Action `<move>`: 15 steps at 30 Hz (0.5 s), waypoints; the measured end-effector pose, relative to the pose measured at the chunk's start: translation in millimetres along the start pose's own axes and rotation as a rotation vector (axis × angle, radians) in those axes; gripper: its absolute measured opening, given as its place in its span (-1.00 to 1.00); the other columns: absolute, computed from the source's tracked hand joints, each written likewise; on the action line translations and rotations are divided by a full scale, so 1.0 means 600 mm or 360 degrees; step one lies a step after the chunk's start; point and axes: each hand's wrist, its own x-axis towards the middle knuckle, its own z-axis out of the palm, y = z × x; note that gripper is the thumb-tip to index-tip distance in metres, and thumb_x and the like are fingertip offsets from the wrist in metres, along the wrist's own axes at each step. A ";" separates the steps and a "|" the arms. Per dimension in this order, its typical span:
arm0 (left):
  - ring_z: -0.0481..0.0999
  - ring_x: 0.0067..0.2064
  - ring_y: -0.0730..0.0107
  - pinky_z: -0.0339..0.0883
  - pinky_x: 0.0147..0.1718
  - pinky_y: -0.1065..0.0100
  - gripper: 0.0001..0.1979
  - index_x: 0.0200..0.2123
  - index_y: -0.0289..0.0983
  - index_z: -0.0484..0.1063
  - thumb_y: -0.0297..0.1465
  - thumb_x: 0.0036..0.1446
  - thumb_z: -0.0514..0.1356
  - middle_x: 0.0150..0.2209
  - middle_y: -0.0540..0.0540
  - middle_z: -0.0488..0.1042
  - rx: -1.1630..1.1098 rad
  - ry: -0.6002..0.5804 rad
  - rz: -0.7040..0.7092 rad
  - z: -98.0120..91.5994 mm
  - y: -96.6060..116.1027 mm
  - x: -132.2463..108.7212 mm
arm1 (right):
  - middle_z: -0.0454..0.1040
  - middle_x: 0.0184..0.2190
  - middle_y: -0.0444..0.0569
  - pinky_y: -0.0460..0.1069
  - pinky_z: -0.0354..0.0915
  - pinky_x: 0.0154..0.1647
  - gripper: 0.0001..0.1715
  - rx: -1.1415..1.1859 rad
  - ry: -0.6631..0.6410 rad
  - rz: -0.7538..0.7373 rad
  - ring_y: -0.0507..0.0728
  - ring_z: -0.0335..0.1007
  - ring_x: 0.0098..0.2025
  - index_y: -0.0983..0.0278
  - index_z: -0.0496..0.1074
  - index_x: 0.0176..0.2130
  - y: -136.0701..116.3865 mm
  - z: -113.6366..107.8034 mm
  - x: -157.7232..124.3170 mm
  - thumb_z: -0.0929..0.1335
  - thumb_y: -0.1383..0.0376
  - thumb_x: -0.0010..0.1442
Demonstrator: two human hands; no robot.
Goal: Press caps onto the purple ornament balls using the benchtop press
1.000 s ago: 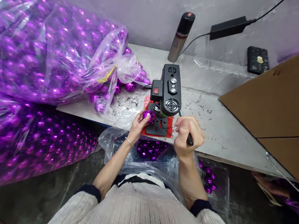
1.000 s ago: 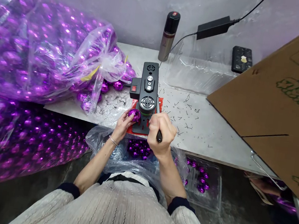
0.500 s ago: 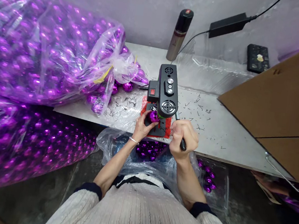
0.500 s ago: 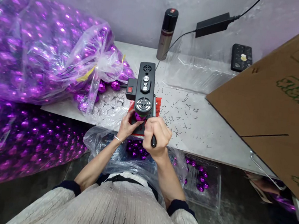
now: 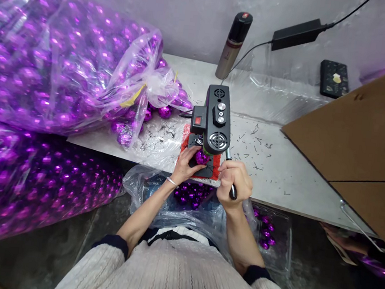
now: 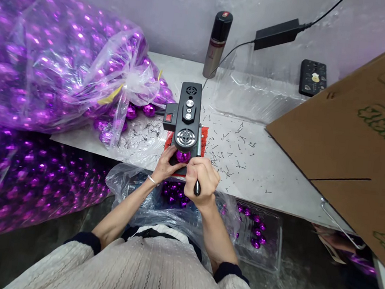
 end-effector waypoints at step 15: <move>0.45 0.26 -0.03 0.09 0.37 -0.12 -0.40 0.13 -0.12 0.50 -0.16 0.01 0.47 0.14 -0.21 0.53 -0.0051 -0.0030 0.0029 -0.002 -0.004 -0.003 | 0.45 -0.47 -0.13 0.02 0.33 -0.40 -0.71 -0.0033 0.0227 -0.0139 0.03 0.32 -0.51 0.18 0.29 -0.41 0.052 0.036 -0.066 0.20 0.29 0.37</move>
